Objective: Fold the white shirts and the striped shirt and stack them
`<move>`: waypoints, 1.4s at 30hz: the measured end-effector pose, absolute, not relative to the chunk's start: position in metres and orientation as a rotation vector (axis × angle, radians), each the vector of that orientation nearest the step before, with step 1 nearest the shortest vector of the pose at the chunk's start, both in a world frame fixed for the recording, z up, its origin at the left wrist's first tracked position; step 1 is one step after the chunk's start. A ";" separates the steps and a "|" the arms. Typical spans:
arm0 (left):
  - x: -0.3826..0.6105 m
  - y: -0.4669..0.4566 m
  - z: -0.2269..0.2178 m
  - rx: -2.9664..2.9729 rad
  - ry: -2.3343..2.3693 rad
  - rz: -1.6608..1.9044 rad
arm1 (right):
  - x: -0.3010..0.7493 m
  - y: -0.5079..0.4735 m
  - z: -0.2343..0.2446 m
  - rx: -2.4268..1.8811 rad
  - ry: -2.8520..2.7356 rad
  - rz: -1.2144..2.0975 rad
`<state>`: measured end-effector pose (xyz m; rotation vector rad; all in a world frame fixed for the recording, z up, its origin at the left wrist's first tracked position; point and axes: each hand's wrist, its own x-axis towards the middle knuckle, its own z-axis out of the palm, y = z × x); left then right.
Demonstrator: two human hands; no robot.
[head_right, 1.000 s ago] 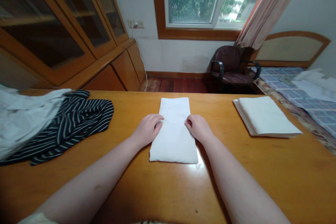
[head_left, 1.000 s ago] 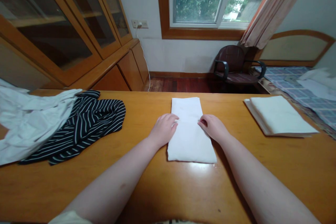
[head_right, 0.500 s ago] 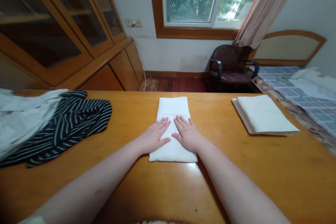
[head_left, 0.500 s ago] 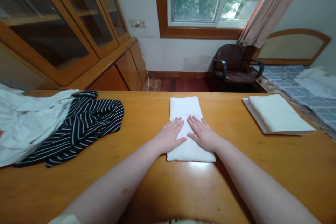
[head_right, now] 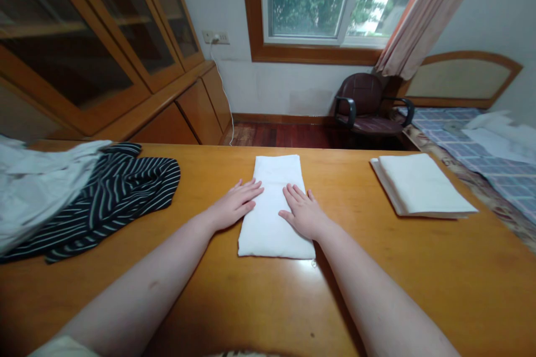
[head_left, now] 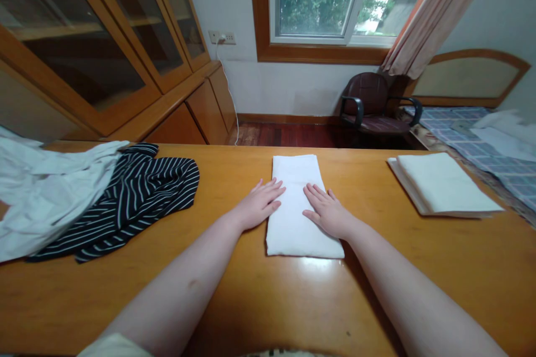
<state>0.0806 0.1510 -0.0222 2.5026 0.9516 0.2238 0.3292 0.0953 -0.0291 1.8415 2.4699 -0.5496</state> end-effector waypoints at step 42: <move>0.086 0.139 -0.011 1.576 0.943 0.292 | 0.355 0.118 -0.045 2.253 2.227 -0.348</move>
